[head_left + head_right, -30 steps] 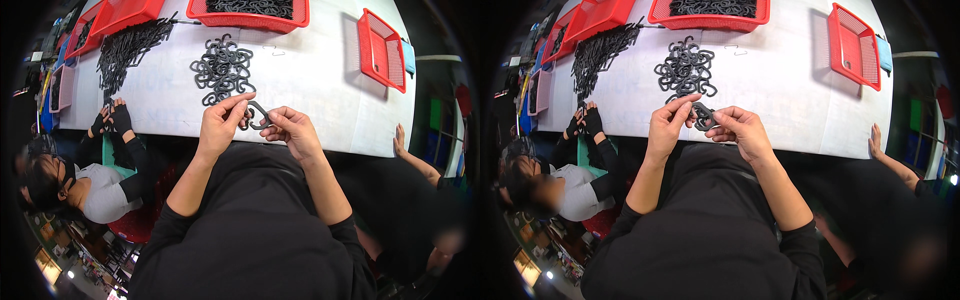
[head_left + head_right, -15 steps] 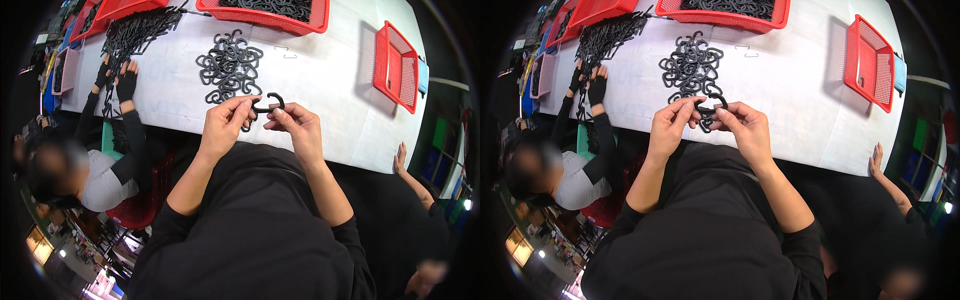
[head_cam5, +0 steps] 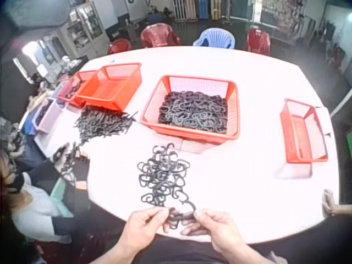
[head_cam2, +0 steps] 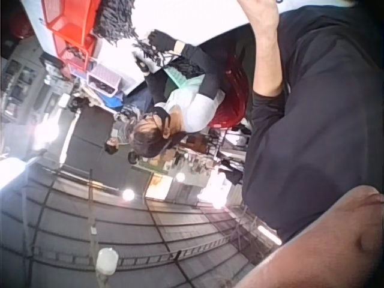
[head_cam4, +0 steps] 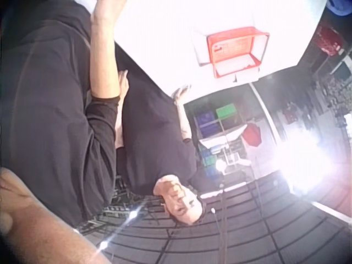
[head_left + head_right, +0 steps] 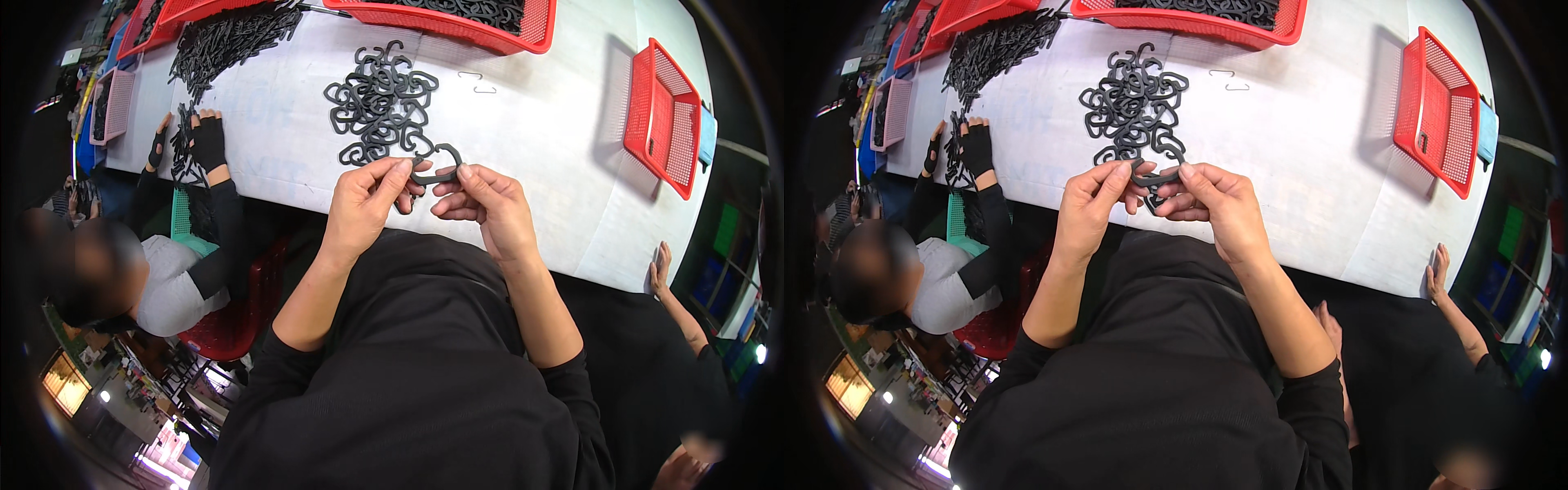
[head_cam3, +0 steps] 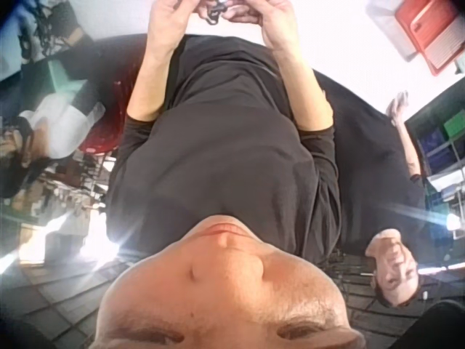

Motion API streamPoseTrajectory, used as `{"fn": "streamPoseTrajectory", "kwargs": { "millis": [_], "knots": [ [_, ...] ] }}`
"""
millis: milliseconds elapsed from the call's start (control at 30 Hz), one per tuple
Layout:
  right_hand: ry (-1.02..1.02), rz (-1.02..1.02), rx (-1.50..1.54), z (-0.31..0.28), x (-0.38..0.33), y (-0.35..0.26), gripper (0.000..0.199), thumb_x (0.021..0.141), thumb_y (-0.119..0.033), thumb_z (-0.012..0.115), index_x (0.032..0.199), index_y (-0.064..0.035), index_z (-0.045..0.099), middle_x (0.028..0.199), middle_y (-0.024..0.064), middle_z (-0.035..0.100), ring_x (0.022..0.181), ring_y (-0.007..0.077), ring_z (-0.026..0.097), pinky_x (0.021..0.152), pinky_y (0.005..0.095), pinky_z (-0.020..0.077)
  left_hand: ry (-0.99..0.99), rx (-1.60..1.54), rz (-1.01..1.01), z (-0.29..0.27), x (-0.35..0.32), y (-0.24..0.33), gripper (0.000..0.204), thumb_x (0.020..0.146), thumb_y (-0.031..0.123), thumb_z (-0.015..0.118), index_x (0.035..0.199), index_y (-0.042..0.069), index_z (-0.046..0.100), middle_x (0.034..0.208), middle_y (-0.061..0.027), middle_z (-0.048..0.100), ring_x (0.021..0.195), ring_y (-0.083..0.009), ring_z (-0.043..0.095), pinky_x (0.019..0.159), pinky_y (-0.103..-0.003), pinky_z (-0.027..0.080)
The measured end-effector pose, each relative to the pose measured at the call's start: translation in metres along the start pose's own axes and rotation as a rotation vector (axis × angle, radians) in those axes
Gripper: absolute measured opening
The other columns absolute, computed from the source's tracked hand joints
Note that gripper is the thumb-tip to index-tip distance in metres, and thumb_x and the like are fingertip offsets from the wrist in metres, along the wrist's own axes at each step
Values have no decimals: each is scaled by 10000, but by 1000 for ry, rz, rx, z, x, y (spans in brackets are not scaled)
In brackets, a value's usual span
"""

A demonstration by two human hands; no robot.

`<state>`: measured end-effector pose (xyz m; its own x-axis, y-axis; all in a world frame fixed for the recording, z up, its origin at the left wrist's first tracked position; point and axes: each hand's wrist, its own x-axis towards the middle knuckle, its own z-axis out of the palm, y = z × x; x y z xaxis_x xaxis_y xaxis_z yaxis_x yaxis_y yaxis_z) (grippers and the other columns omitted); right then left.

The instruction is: The person assembles small black metal hooks by hand at a white table. They pick up individual hooks, bend or join them, and place the finished pieces into a red basket. Another person works nearby on similar items.

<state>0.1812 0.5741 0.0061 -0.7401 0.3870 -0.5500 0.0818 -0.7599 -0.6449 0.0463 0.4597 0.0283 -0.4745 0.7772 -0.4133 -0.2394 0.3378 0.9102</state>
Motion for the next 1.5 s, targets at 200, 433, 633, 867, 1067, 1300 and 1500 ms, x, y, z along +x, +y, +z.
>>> {"fn": "streamPoseTrajectory", "kwargs": {
  "millis": [200, 433, 633, 867, 1067, 1300, 1500],
  "knots": [
    [-15, 24, 29, -5, 2, -1, 286, 917, -235, 495, 936, 28, 605, 829, 125, 639, 684, 190, 654, 642, 281, 548, 12, -51, 9, 5, 2, 0, 277, 932, 195, 481, 1015, -20, 634, 702, -33, 598, 597, -49, 475, 574, -184, 404],
    [57, -201, -216, -4, -2, 0, 238, 900, -158, 534, 1043, 16, 613, 852, 95, 638, 732, 138, 633, 668, 242, 522, -43, -124, -82, 5, 1, 5, 283, 942, 164, 438, 1053, -42, 596, 820, -70, 630, 703, -106, 575, 623, -223, 474],
    [44, -348, -307, -3, -3, 3, 255, 885, -62, 535, 1129, 1, 576, 923, 91, 637, 764, 126, 621, 689, 234, 515, -9, -187, -41, 6, 2, -6, 212, 900, 88, 507, 1060, -28, 586, 928, -100, 633, 786, -128, 614, 711, -250, 509],
    [-25, -138, -139, -2, -3, 4, 267, 886, -61, 522, 1143, 6, 555, 943, 122, 639, 778, 153, 638, 682, 252, 539, 56, -138, -18, 5, -5, -3, 200, 886, 49, 516, 1053, -45, 576, 936, -103, 627, 819, -137, 615, 744, -276, 522],
    [-25, -153, -137, 4, -5, 8, 271, 877, -79, 541, 1134, 6, 559, 951, 124, 635, 764, 150, 636, 671, 255, 546, 48, -103, -12, -1, -10, -1, 211, 881, 61, 532, 1059, -45, 573, 924, -95, 629, 801, -131, 612, 742, -270, 516],
    [11, -184, -101, 7, -9, 16, 287, 873, -104, 556, 1131, 19, 552, 968, 148, 622, 764, 171, 646, 663, 263, 558, 3, -89, -1, -5, -10, 2, 205, 873, 54, 548, 1053, -40, 577, 920, -87, 631, 798, -120, 609, 732, -252, 503],
    [-7, -104, 137, 3, -14, 17, 296, 906, -124, 492, 1144, 48, 530, 959, 152, 621, 767, 201, 652, 655, 264, 555, 9, -4, 38, -6, -10, -1, 201, 871, 52, 555, 1050, -34, 584, 916, -77, 632, 786, -110, 607, 721, -244, 500]
  ]
}}
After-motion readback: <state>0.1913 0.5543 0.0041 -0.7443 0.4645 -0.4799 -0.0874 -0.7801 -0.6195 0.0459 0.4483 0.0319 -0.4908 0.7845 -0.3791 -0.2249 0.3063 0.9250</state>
